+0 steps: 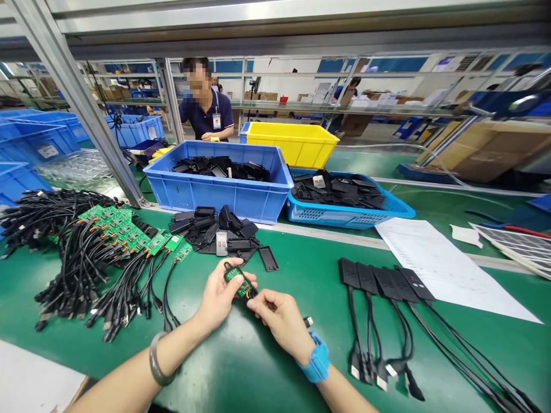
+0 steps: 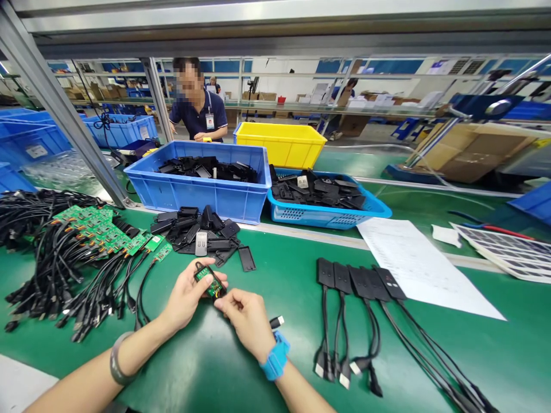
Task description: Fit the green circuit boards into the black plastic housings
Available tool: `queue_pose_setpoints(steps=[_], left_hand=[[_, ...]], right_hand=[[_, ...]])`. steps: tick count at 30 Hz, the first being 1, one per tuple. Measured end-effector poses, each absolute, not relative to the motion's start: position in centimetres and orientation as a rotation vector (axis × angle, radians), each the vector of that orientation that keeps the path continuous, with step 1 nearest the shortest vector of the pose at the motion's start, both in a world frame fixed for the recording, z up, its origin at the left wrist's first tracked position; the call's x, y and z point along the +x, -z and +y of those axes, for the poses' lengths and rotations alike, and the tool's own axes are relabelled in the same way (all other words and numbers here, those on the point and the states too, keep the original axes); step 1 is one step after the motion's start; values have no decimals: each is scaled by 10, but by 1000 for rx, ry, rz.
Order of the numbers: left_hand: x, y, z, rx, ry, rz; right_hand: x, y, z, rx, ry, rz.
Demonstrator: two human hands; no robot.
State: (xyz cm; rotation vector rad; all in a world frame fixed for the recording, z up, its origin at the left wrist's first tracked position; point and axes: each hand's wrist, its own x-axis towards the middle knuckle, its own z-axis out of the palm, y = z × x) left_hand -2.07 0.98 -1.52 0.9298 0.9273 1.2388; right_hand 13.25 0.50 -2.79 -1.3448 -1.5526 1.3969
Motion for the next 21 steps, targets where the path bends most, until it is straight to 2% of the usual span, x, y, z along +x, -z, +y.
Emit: queue_pose_setpoints(steps=[14, 21], left_hand=[[-21, 21, 11, 1100, -1311, 1030], [-20, 19, 11, 958, -1326, 998]], right_hand=[[128, 29, 11, -1393, -1002, -1760], [127, 38, 17, -1379, -1190, -1806]])
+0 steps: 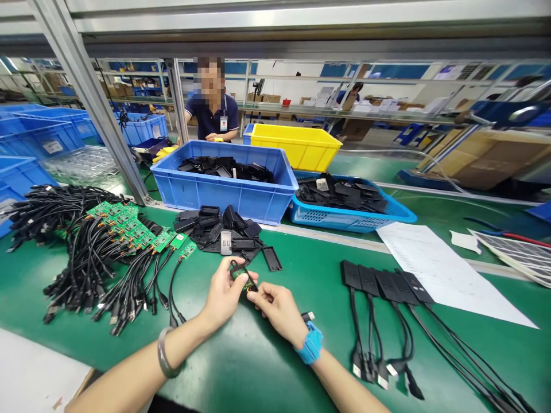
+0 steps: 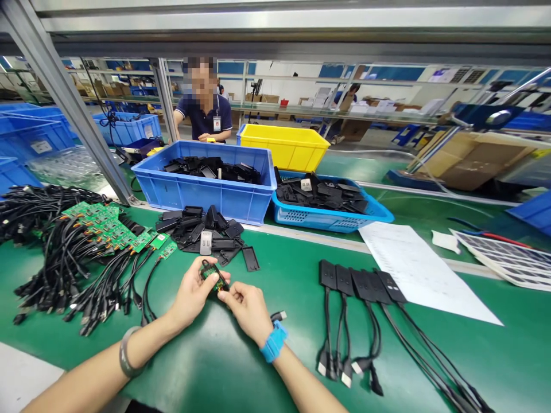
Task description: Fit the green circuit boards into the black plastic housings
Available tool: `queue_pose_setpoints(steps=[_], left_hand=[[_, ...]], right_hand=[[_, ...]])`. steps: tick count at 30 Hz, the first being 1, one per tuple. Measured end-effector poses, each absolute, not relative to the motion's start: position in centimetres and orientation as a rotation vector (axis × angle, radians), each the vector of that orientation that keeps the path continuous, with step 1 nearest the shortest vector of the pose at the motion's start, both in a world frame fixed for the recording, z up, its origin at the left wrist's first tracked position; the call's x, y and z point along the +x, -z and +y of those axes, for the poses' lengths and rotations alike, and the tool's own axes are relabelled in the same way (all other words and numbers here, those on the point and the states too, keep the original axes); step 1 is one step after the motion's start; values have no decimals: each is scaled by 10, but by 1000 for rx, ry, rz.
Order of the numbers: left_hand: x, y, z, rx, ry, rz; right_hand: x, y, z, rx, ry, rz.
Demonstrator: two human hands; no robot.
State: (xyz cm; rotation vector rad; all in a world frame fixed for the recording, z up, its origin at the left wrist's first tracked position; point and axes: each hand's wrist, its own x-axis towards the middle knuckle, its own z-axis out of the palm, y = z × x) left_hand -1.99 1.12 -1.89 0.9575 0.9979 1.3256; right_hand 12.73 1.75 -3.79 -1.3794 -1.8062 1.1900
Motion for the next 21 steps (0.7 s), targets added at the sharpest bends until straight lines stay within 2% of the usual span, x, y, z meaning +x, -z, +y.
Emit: queue_pose_setpoints(steps=[3, 7, 10, 16, 21], left_hand=[[-22, 22, 18, 683, -1323, 980], [-27, 28, 27, 402, -1429, 1084], [-28, 31, 28, 382, -1442, 1082], [-25, 31, 27, 560, -1508, 966], [-22, 31, 25, 606, -1484, 919]], right_hand=[[125, 25, 38, -1300, -1131, -2054], [108, 1, 88, -1271, -695, -2275], [82, -1, 119, -1302, -521, -2277], [44, 16, 139, -1306, -459, -2246], [61, 6, 131, -1196, -547, -2120]])
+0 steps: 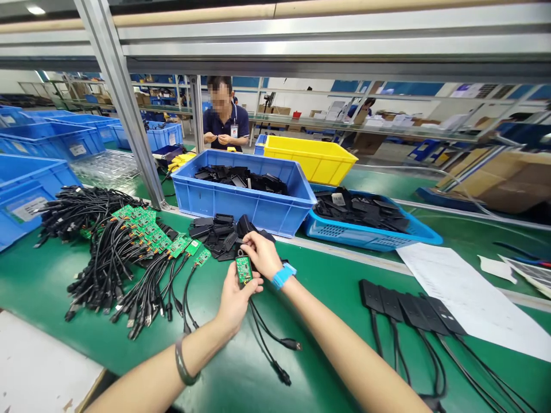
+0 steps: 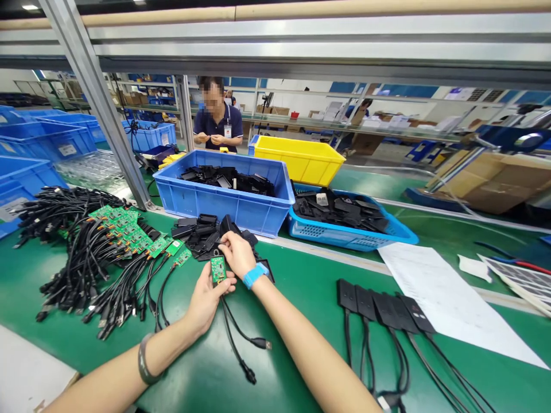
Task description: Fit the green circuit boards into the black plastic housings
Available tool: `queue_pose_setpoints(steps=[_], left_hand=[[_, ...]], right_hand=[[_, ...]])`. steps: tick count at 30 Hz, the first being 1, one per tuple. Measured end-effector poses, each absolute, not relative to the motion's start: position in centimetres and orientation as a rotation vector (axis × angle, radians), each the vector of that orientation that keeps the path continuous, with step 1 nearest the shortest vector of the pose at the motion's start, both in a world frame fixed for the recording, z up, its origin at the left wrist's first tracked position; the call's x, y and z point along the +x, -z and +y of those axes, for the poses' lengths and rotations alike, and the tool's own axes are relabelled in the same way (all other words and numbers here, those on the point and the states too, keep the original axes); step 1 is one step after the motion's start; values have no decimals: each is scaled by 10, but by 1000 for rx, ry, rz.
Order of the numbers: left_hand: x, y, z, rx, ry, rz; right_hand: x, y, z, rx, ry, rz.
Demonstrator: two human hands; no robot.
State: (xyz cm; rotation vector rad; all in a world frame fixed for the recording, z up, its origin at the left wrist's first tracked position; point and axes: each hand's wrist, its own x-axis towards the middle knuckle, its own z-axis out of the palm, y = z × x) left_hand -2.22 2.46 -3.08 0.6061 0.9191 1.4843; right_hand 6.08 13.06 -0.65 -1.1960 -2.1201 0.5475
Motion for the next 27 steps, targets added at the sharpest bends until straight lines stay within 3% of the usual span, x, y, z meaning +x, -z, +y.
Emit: queue_pose_setpoints(steps=[4, 8, 17, 27], left_hand=[[-19, 30, 21, 680, -1318, 943], [-17, 31, 16, 718, -1156, 889], [-18, 36, 11, 769, -884, 694], [-13, 35, 8, 919, -862, 764]], right_hand=[[98, -13, 113, -1195, -609, -1804], [134, -21, 83, -1158, -940, -1520], [148, 11, 41, -1287, -1186, -1471], [145, 18, 35, -1205, -1491, -1358]])
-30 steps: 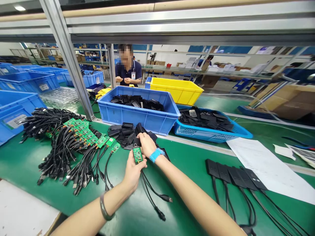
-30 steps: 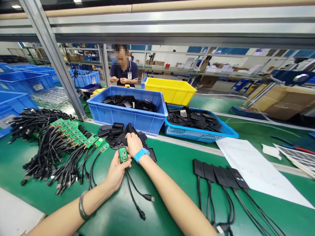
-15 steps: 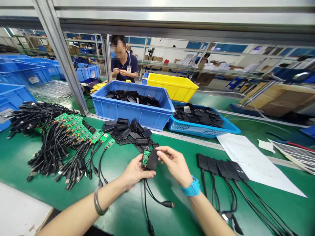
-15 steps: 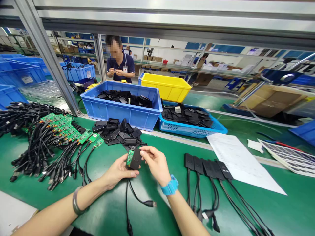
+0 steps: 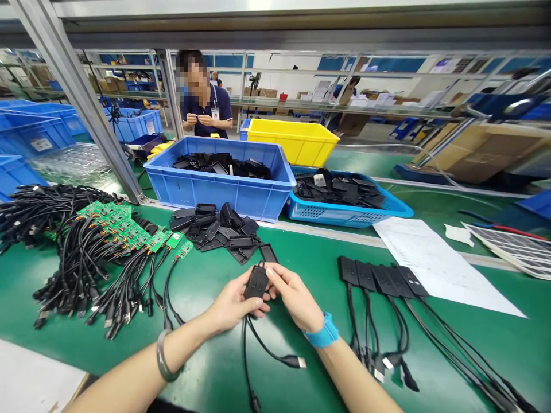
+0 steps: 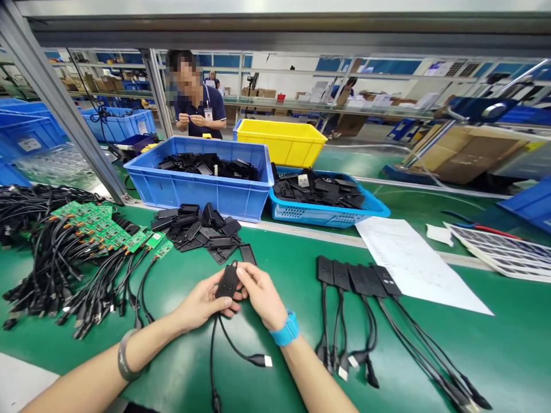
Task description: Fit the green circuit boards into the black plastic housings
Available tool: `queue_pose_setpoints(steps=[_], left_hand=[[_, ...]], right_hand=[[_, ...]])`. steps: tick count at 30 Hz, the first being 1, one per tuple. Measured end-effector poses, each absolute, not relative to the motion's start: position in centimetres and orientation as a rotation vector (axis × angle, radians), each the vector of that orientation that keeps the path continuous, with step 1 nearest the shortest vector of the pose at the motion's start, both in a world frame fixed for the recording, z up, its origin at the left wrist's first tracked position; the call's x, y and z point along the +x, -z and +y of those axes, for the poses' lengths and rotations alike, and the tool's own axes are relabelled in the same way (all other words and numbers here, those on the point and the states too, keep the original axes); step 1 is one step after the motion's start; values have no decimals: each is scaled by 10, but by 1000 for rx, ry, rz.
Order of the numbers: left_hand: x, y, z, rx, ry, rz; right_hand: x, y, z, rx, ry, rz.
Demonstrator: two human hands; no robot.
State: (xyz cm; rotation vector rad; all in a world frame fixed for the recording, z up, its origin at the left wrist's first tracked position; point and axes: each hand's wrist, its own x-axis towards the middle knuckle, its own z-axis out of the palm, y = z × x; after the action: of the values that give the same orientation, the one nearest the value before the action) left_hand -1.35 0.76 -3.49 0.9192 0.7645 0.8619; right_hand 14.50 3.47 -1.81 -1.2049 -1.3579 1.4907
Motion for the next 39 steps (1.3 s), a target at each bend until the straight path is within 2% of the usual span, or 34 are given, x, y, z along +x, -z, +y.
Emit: queue_pose_setpoints(steps=[3, 8, 12, 16, 20, 22, 25, 27, 29, 34, 37, 39], left_hand=[[-13, 36, 6, 970, -844, 806], [-10, 35, 7, 952, -844, 792], [-9, 36, 8, 915, -908, 679], [-18, 38, 9, 1085, -782, 692], [-40, 24, 22, 1781, -712, 1237], [-56, 12, 33, 2091, -543, 1667], [-84, -2, 46, 2093, -231, 2252], [-103, -3, 51, 1979, -153, 2407], [-120, -2, 52, 1918, -115, 2414], [-136, -10, 45, 1970, -49, 2117], [-121, -17, 40, 1935, -301, 1629], [-106, -15, 40, 1819, -532, 1312]], right_hand=[[145, 23, 35, -1198, -1496, -1400], [139, 29, 29, -1310, -1319, -1462], [129, 31, 18, -1380, -823, -1820], [141, 31, 28, -1482, -404, -2087], [182, 30, 55, -1887, 161, -2147], [199, 31, 64, -2076, 414, -2103], [206, 31, 64, -2111, 531, -2066], [199, 29, 59, -1995, 398, -2119], [187, 25, 54, -1809, 90, -2169], [153, 19, 36, -1297, -1113, -2046], [133, 20, 20, -1044, -1811, -1657], [120, 21, 12, -900, -2036, -1314]])
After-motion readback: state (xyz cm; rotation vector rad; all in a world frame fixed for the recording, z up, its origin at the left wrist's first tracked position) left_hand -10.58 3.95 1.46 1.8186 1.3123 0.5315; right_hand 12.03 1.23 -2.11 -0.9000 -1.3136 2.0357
